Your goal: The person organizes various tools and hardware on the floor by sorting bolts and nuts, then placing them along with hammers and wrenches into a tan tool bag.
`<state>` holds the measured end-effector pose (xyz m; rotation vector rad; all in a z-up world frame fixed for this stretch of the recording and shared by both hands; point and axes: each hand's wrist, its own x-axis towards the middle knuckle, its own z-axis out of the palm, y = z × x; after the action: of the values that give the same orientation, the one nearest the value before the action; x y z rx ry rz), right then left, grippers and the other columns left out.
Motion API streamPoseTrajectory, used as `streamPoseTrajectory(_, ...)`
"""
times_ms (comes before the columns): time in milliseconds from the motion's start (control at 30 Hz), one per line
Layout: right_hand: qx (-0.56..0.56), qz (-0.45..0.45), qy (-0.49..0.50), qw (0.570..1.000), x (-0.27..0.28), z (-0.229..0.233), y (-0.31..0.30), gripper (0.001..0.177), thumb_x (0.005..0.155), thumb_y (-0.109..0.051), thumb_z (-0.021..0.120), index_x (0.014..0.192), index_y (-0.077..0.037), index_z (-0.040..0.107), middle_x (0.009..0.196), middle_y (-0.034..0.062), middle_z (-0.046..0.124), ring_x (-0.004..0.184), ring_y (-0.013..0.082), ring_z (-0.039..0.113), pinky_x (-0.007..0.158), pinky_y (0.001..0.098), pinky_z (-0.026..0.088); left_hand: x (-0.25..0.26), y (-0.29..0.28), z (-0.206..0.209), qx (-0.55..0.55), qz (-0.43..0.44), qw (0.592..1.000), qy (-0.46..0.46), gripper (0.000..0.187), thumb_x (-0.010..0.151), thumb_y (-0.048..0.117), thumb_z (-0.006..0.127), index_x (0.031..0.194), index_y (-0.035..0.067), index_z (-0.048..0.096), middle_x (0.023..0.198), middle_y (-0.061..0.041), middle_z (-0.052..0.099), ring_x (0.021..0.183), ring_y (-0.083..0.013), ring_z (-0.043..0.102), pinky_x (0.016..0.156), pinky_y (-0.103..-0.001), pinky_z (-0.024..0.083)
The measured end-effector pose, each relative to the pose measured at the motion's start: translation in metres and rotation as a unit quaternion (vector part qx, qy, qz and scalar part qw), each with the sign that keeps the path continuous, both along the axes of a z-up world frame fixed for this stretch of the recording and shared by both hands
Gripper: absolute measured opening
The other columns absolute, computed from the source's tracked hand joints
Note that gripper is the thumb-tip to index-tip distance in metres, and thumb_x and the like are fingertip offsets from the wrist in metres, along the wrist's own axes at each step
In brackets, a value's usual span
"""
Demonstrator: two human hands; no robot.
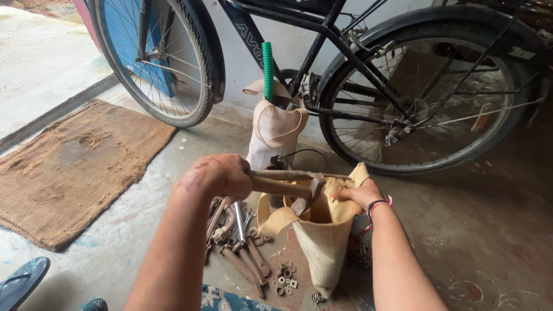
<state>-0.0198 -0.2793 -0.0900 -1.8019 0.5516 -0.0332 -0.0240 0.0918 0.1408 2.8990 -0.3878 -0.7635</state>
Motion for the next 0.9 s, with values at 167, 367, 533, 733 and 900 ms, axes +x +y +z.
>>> streamPoseTrajectory(167, -0.024, -0.013, 0.000, 1.000, -0.006, -0.002, 0.003, 0.056, 0.049, 0.002, 0.095, 0.100, 0.002, 0.073, 0.095, 0.0146, 0.079, 0.079, 0.0236, 0.076, 0.072, 0.0380, 0.062, -0.013, -0.012, 0.018, 0.053, -0.016, 0.998, -0.011, 0.029, 0.062, 0.013, 0.071, 0.088, 0.015, 0.085, 0.098, -0.011, 0.078, 0.093, -0.0237, 0.074, 0.084, -0.034, 0.059)
streamPoseTrajectory(367, -0.092, -0.146, -0.021, 0.985, -0.003, -0.005, -0.031, 0.056, 0.050, 0.006, 0.093, 0.101, 0.005, 0.071, 0.096, 0.0164, 0.078, 0.081, 0.0264, 0.076, 0.073, 0.0394, 0.062, -0.024, -0.004, 0.056, 0.077, 0.003, 0.997, -0.021, 0.031, 0.060, 0.015, 0.078, 0.091, 0.016, 0.084, 0.100, -0.012, 0.079, 0.092, -0.0270, 0.075, 0.084, -0.035, 0.059)
streamPoseTrajectory(533, -0.085, -0.050, -0.031, 0.995, 0.008, -0.021, -0.030, 0.054, 0.053, 0.005, 0.090, 0.105, 0.002, 0.072, 0.095, 0.0150, 0.078, 0.081, 0.0251, 0.075, 0.073, 0.0391, 0.061, -0.023, -0.019, 0.034, 0.100, -0.069, 0.992, -0.037, 0.029, 0.061, 0.020, 0.080, 0.090, 0.020, 0.086, 0.098, -0.010, 0.077, 0.091, -0.0237, 0.072, 0.084, -0.033, 0.056)
streamPoseTrajectory(733, -0.129, -0.020, -0.041, 0.991, 0.002, -0.020, -0.034, 0.048, 0.062, 0.000, 0.085, 0.108, 0.003, 0.071, 0.096, 0.0144, 0.078, 0.079, 0.0236, 0.075, 0.072, 0.0389, 0.061, -0.011, -0.023, 0.030, 0.002, -0.029, 0.999, -0.021, 0.018, 0.068, 0.031, 0.080, 0.083, 0.022, 0.084, 0.093, -0.008, 0.080, 0.090, -0.0239, 0.075, 0.080, -0.033, 0.059)
streamPoseTrajectory(900, -0.150, 0.002, -0.054, 0.987, -0.003, -0.023, -0.030, 0.050, 0.066, -0.004, 0.083, 0.113, -0.001, 0.067, 0.098, 0.0132, 0.077, 0.083, 0.0212, 0.073, 0.074, 0.0359, 0.060, -0.006, -0.051, 0.053, 0.059, -0.026, 0.998, -0.027, 0.042, 0.060, 0.009, 0.085, 0.098, 0.025, 0.084, 0.106, -0.009, 0.077, 0.100, -0.0222, 0.072, 0.085, -0.031, 0.056)
